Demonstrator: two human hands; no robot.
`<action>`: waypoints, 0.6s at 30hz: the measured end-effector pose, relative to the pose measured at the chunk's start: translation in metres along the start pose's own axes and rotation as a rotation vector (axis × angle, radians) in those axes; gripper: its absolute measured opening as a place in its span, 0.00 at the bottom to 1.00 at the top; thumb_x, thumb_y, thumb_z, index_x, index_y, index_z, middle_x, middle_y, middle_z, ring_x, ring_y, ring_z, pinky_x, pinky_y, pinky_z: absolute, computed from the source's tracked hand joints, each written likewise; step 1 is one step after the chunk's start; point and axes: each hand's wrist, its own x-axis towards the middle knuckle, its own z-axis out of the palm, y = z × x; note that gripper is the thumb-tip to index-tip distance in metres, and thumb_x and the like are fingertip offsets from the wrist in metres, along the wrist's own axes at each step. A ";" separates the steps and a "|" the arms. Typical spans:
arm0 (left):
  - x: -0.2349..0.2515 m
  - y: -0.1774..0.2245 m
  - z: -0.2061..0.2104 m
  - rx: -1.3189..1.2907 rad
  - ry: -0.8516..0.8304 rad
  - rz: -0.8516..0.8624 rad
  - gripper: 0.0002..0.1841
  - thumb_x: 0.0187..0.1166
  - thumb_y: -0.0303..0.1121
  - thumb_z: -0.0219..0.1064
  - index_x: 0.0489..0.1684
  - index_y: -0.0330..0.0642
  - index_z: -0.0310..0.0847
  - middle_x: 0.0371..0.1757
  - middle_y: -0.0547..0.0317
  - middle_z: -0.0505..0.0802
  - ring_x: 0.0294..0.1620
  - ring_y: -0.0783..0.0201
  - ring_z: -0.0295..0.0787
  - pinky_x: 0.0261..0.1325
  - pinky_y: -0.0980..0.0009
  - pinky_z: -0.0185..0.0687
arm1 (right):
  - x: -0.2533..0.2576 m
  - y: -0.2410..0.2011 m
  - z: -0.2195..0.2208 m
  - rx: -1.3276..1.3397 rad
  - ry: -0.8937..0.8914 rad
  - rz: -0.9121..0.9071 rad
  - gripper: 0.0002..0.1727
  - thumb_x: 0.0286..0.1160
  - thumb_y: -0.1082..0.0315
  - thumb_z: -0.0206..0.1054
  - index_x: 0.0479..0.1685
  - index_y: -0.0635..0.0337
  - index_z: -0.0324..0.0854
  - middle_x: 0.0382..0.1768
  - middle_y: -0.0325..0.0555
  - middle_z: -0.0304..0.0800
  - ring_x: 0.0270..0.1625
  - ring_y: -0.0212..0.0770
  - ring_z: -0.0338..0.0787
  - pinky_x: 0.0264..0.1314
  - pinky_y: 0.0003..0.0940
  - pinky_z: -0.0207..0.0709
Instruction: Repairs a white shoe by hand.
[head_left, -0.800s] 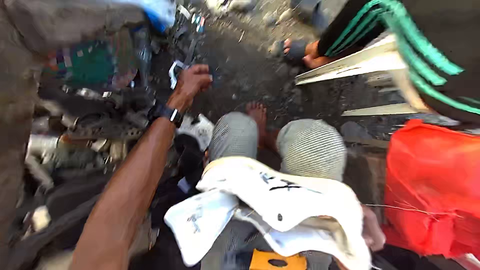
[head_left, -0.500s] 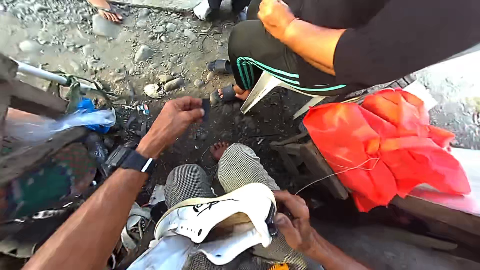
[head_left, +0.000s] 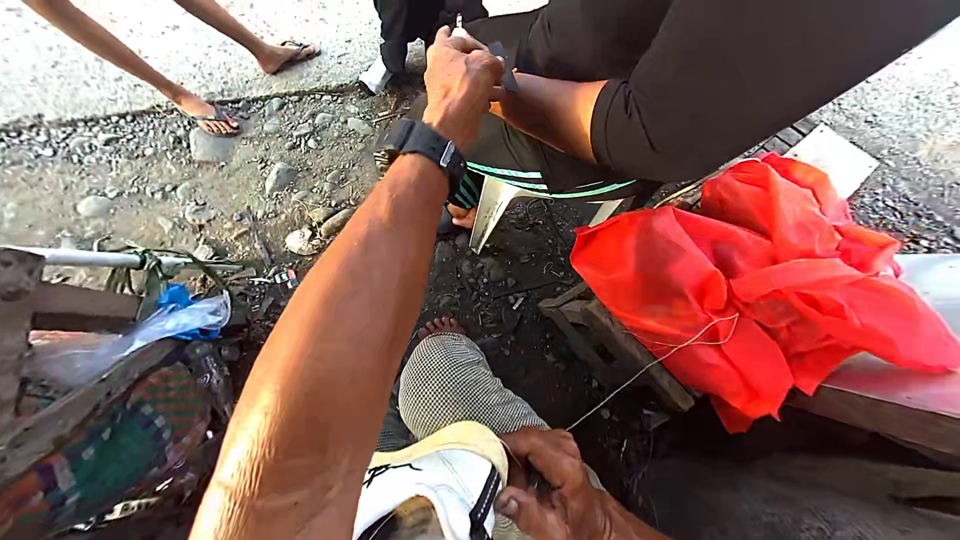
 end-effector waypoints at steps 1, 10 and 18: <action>0.008 -0.005 0.008 0.009 0.027 -0.007 0.31 0.73 0.27 0.70 0.79 0.41 0.67 0.58 0.46 0.89 0.50 0.54 0.93 0.47 0.56 0.92 | 0.000 -0.001 -0.001 -0.002 0.002 0.004 0.27 0.83 0.44 0.66 0.51 0.64 0.87 0.23 0.41 0.86 0.22 0.27 0.82 0.27 0.23 0.81; -0.025 0.009 0.020 -0.242 0.065 0.033 0.20 0.73 0.16 0.66 0.64 0.31 0.76 0.51 0.42 0.88 0.44 0.55 0.91 0.47 0.61 0.91 | -0.001 0.000 0.003 0.016 0.015 -0.005 0.27 0.84 0.44 0.65 0.50 0.64 0.87 0.22 0.40 0.85 0.21 0.26 0.80 0.25 0.21 0.78; -0.021 0.008 0.028 0.193 0.051 0.162 0.07 0.63 0.25 0.73 0.37 0.40 0.89 0.67 0.43 0.81 0.68 0.49 0.80 0.61 0.50 0.84 | -0.003 0.001 0.010 0.024 0.025 -0.013 0.25 0.84 0.46 0.65 0.48 0.63 0.88 0.25 0.40 0.88 0.22 0.26 0.81 0.25 0.22 0.79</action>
